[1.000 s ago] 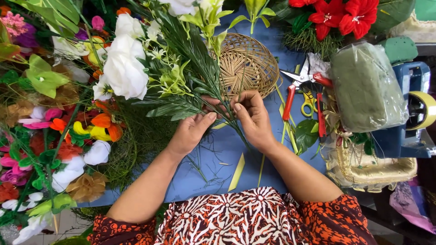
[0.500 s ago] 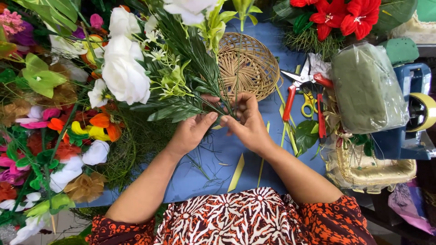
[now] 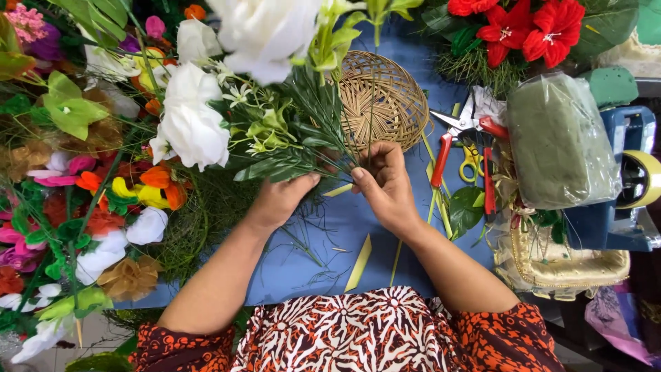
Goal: The person is preparing a floral arrangement by selecting flowers and leaves, trimming stems with scissors, and placing floral foam into a woven basket.
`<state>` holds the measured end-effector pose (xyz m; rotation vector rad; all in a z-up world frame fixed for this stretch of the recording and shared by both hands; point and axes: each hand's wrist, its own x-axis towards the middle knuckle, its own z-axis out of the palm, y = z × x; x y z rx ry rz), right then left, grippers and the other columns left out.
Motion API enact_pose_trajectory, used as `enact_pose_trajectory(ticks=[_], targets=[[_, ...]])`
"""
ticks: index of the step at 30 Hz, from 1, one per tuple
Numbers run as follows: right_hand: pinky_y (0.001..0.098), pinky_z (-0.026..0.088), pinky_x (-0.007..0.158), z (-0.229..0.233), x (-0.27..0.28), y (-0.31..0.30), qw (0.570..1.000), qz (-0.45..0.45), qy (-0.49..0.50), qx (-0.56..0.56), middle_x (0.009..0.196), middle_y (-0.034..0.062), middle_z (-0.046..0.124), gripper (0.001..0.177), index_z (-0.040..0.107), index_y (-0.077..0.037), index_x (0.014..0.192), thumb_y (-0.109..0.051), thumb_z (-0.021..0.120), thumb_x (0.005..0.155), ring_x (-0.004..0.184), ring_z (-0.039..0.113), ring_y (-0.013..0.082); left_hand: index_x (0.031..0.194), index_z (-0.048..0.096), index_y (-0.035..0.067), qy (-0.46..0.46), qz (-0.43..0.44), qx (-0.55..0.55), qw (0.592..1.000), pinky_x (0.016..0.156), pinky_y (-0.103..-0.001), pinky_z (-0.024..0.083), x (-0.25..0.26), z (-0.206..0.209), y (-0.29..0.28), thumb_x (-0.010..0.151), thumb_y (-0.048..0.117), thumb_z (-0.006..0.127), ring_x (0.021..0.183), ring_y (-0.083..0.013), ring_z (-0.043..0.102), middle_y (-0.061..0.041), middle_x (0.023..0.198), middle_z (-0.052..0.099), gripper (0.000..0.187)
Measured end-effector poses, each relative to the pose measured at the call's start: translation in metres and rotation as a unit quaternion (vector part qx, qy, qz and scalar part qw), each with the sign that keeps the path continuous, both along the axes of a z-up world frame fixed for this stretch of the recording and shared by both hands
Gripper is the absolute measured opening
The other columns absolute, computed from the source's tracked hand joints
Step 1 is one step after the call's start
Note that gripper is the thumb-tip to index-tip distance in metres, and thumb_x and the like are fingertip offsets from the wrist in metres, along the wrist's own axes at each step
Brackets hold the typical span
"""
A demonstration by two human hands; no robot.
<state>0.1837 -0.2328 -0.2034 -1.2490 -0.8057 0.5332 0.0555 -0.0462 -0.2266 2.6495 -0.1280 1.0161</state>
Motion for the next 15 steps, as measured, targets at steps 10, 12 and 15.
enact_pose_trajectory(ticks=[10, 12, 15], targets=[[0.0339, 0.058, 0.066, 0.009, -0.001, -0.002, 0.999, -0.009, -0.03, 0.006, 0.098, 0.0188, 0.062, 0.027, 0.042, -0.002, 0.124, -0.006, 0.059, 0.104, 0.069, 0.068, 0.0219, 0.116, 0.069, -0.001, 0.027, -0.239, -0.752, 0.614, 0.112, -0.043, 0.051, -0.006, 0.083, -0.024, 0.098, 0.005, 0.069, 0.113, -0.0238, 0.066, -0.013, 0.114, 0.072, 0.019], [0.0336, 0.059, 0.066, 0.01, -0.003, -0.001, 0.999, -0.016, -0.042, 0.009, 0.095, 0.0172, 0.062, 0.028, 0.044, -0.002, 0.124, -0.005, 0.062, 0.102, 0.068, 0.069, 0.0218, 0.12, 0.066, -0.003, 0.045, -0.242, -0.737, 0.63, 0.115, -0.042, 0.048, -0.008, 0.09, -0.025, 0.099, 0.006, 0.067, 0.118, -0.0264, 0.063, -0.015, 0.12, 0.069, 0.023], [0.035, 0.059, 0.067, -0.001, -0.003, -0.002, 0.999, -0.018, -0.037, 0.021, 0.096, 0.0162, 0.06, 0.028, 0.044, -0.003, 0.122, -0.005, 0.062, 0.102, 0.068, 0.067, 0.0221, 0.124, 0.064, -0.005, 0.067, -0.252, -0.72, 0.643, 0.118, -0.042, 0.046, -0.008, 0.097, -0.027, 0.1, 0.007, 0.066, 0.124, -0.029, 0.06, -0.018, 0.125, 0.066, 0.027]])
